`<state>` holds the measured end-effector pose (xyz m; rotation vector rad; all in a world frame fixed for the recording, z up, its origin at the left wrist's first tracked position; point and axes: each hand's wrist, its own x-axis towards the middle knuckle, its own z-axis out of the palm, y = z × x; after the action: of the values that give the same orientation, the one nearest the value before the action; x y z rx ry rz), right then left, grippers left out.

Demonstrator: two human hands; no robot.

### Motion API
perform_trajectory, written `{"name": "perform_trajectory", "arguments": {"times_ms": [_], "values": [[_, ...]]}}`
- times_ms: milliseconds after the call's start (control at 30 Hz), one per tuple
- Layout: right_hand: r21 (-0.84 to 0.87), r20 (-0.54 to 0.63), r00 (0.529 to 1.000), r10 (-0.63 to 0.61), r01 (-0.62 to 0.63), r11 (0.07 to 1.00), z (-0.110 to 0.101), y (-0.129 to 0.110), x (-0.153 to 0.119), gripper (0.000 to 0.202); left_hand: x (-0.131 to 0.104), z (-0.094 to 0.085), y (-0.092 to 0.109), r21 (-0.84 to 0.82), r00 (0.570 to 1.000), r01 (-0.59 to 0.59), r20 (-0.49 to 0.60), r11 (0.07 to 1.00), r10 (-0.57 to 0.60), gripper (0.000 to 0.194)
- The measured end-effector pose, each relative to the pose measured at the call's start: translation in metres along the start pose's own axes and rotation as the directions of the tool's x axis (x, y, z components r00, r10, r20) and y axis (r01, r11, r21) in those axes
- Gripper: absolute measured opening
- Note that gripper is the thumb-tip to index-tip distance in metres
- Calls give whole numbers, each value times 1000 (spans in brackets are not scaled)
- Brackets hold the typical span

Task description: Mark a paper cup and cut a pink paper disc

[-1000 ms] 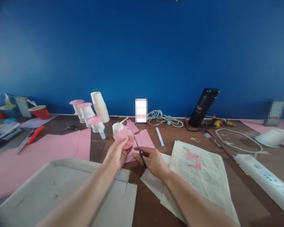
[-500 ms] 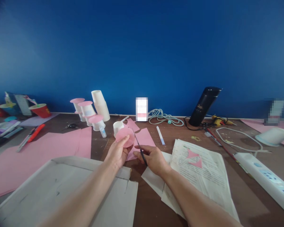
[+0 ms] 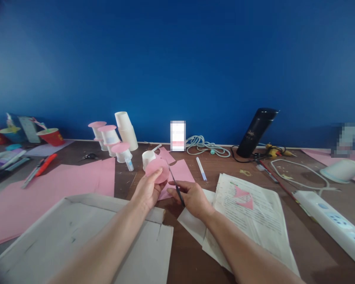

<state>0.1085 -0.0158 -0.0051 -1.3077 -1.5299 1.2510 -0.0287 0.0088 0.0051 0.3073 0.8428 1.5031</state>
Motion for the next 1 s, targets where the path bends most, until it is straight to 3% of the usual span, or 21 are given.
{"name": "perform_trajectory", "arguments": {"times_ms": [733,1000], "values": [[-6,-3,1000,0,0,1000,1,2,-1,58,3,-4,-2,-22,999,21,31,1000,-20,16],[76,20,999,35,-37,996,3,1,-1,61,3,-4,-2,-15,999,14,30,1000,-14,17]]}}
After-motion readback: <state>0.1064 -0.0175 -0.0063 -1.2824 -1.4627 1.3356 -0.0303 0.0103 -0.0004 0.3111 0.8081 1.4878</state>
